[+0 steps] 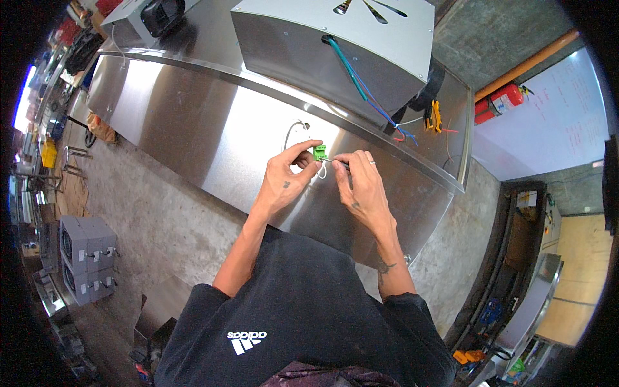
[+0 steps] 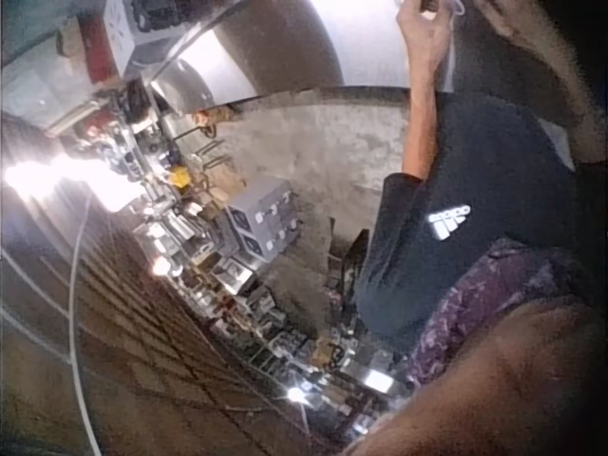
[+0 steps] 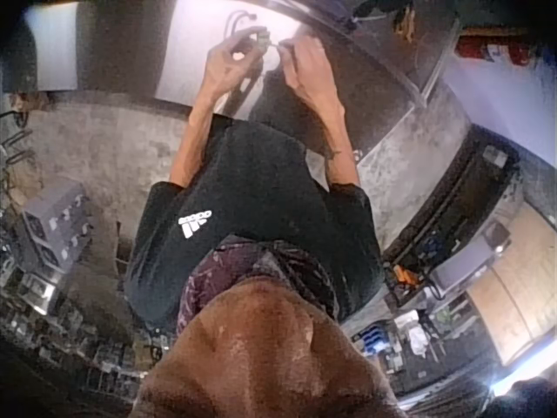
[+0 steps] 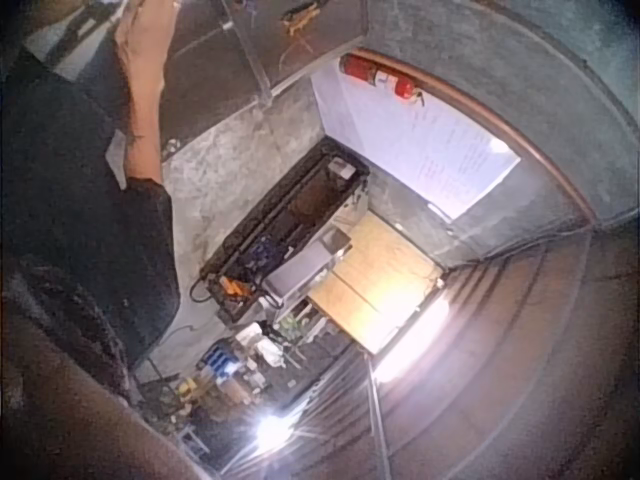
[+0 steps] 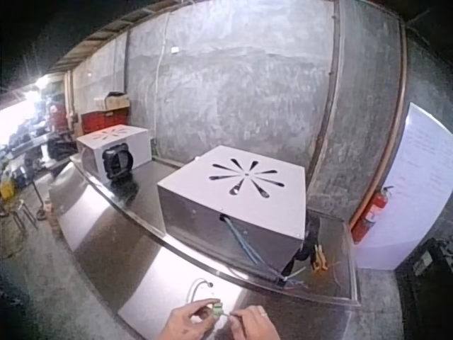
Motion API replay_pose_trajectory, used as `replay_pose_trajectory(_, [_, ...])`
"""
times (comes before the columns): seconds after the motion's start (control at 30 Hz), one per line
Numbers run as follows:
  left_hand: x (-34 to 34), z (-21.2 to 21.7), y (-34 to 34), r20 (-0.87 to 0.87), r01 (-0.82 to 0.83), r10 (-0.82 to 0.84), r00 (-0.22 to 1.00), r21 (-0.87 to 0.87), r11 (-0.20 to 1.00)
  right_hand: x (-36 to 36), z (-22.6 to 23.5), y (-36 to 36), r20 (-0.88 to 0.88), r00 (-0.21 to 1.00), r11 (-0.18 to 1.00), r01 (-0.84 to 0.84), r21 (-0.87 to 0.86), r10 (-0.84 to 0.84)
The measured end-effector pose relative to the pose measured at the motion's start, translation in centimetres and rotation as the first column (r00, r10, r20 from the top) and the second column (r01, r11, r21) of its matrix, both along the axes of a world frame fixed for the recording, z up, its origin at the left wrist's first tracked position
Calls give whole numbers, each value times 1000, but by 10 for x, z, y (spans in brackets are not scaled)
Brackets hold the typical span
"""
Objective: The person strips wire insulation using pliers, inserts wires into a green terminal block, and secures them with a screwdriver. The person repeats this process for multiple wires on a stainless steel workbench.
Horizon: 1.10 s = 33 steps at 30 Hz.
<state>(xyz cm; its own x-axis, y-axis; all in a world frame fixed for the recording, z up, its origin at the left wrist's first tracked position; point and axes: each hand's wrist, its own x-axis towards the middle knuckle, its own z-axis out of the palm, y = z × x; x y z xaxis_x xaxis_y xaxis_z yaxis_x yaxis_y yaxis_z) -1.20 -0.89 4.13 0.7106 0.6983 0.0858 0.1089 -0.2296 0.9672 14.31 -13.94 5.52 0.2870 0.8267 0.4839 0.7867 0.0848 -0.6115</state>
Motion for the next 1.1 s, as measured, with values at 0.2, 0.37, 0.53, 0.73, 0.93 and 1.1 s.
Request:
replay_pose_trajectory(0.2, [1,0,-2,14,-9,8,1000,62,998,-2,4,0,50,998,999,35,5,-35])
replay_pose_trajectory(0.37, [2,-1,-4,-14,-23,28,1000,296,955,-7,6,1,276,959,997,73,-7,-68])
replay_pose_trajectory(0.53, [1,4,-4,-34,4,11,999,405,914,-15,13,1,422,903,992,112,-55,-79])
replay_pose_trajectory(0.73, [1,-5,-1,-33,5,12,999,464,886,-10,5,1,446,894,989,106,-104,-48])
replay_pose_trajectory(0.93, [-3,-2,-2,-59,7,22,998,444,896,2,9,2,489,871,990,27,-139,45])
replay_pose_trajectory(1.1, [-2,-8,0,-43,6,16,999,479,878,3,4,3,481,877,986,74,-152,9])
